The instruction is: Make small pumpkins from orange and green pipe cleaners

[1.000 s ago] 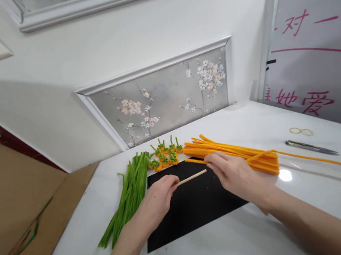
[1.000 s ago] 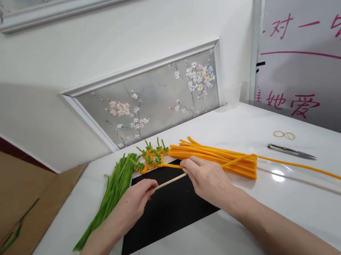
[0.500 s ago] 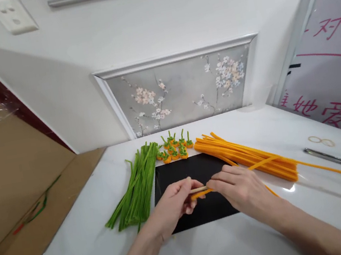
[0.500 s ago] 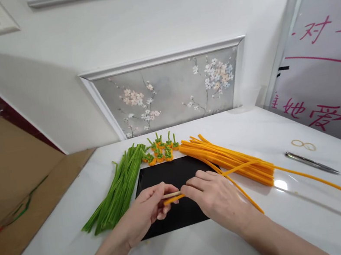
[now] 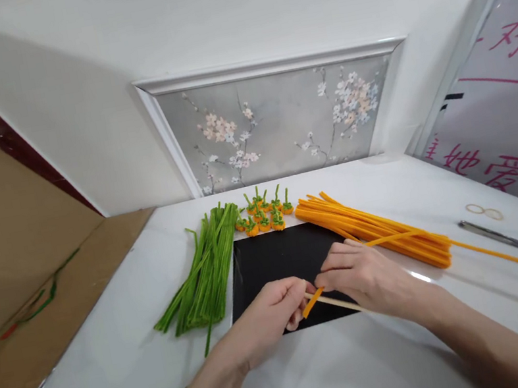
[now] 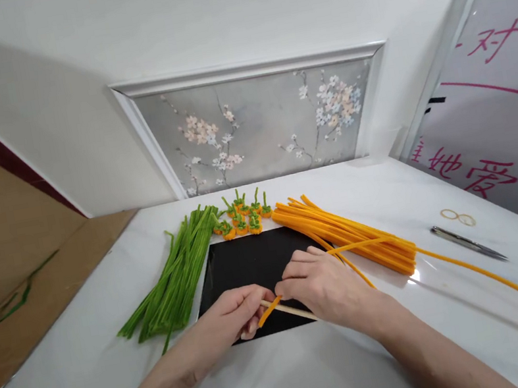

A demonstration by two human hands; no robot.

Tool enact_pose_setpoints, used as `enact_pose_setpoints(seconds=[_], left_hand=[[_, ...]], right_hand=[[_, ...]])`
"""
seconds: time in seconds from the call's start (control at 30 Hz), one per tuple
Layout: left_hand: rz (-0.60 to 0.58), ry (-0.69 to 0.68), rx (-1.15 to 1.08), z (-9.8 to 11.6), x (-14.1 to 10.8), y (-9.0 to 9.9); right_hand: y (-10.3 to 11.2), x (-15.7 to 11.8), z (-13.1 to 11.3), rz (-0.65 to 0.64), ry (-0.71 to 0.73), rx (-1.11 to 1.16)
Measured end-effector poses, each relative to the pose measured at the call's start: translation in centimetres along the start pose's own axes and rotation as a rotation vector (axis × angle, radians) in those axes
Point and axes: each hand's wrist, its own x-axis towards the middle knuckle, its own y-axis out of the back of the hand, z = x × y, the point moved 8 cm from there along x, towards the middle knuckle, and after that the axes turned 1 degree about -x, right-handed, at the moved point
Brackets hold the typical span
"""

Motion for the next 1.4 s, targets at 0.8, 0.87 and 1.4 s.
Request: enact_pose_setpoints(seconds=[0.8,0.87,1.4], left_hand=[[0.070,-0.145,0.252,0.9,0.3,-0.7],[0.121,-0.183,0.375,1.1,0.3,-0.5],[-0.055,-0.164,0.288,1.3,-0.4,-1.9]], right_hand=[[-1.7,-1.1,2.2,-0.242,-0.527,0.438],[-1.8,-1.1,2.3,-0.241,-0.541,0.444],[-0.8,-0.5,3.8,-0.051,-0.372,0.668]])
